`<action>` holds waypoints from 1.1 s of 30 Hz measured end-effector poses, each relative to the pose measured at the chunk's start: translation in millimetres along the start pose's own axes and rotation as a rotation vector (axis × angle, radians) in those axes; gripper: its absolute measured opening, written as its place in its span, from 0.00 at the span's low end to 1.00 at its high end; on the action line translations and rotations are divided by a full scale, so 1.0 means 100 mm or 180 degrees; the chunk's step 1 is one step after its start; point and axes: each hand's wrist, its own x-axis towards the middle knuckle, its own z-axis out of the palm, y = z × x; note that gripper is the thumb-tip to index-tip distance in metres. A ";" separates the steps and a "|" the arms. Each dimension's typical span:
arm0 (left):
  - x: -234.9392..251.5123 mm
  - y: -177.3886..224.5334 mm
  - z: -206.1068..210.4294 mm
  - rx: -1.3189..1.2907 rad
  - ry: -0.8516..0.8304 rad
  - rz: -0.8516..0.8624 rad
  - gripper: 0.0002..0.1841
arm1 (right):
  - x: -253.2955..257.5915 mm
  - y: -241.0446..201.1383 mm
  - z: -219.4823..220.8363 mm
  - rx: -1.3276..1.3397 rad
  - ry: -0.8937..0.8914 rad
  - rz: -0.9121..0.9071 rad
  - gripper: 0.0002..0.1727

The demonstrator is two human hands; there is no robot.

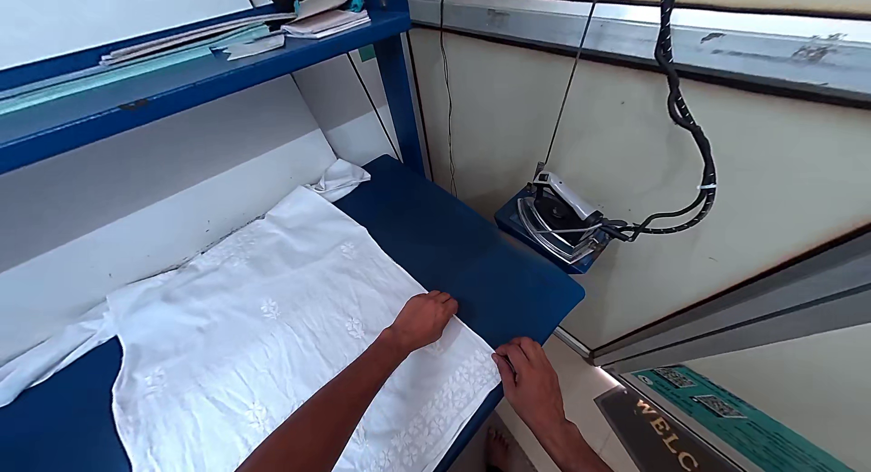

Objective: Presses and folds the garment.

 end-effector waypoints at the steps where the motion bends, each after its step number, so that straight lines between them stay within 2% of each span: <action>1: -0.01 0.01 -0.02 -0.0019 -0.0003 -0.0060 0.09 | 0.02 -0.03 -0.01 -0.0071 0.0032 -0.0124 0.13; 3: -0.07 0.03 -0.04 -0.0069 0.0169 -0.0124 0.09 | 0.05 -0.14 -0.04 -0.0123 0.0067 -0.0334 0.14; 6: -0.31 0.00 -0.03 -0.0103 0.0730 -0.0105 0.07 | 0.08 -0.40 -0.09 0.0224 -0.0095 -0.0508 0.14; 9: -0.80 -0.15 -0.06 -0.0147 0.1200 -0.0071 0.08 | 0.06 -0.87 -0.12 0.1073 -0.0910 -0.0836 0.13; 11: -1.31 -0.35 -0.16 -0.0018 0.1103 -0.0152 0.10 | 0.06 -1.19 -0.16 0.1448 -0.1464 -0.1458 0.17; 13: -1.92 -0.61 -0.33 0.0020 0.0480 -0.0448 0.12 | 0.08 -1.29 -0.17 0.1309 -0.1396 -0.1825 0.22; 15: -2.43 -0.82 -0.53 -0.0491 -0.0359 -0.1055 0.19 | 0.15 -1.08 -0.18 0.0942 -0.1041 -0.1408 0.18; 16: -2.58 -0.89 -0.59 -0.0655 -0.0431 -0.1239 0.22 | 0.22 -0.90 -0.19 0.0724 -0.1016 -0.0947 0.16; 17: -2.63 -0.91 -0.62 -0.0687 -0.0212 -0.1285 0.22 | 0.32 -0.72 -0.21 0.0471 -0.1081 -0.0431 0.16; 18: -2.58 -0.87 -0.64 -0.0671 0.0071 -0.1274 0.21 | 0.43 -0.54 -0.23 0.0210 -0.1251 0.0042 0.18; 20: -2.18 -0.73 -0.66 -0.0539 0.0465 -0.1163 0.17 | 0.53 -0.29 -0.23 -0.0262 -0.1647 0.0598 0.23; 22: -1.57 -0.57 -0.55 -0.0542 0.0504 -0.1021 0.17 | 0.52 -0.24 -0.23 -0.0589 -0.2288 0.0851 0.27; 24: -0.91 -0.49 -0.33 -0.0593 0.0421 -0.0660 0.18 | 0.52 -0.27 -0.23 -0.0617 -0.2428 0.0904 0.25; 26: -0.37 -0.39 -0.16 -0.0511 0.0136 -0.0204 0.20 | 0.53 -0.27 -0.28 -0.0391 -0.2335 0.1082 0.23; 29: 0.07 -0.29 -0.12 -0.0181 -0.0636 0.0138 0.23 | 0.49 -0.15 -0.33 0.0102 -0.2284 0.1317 0.19; 33: 0.29 -0.35 -0.23 0.0084 -0.1152 0.0273 0.12 | 0.36 0.01 -0.28 0.0677 -0.2036 0.1521 0.20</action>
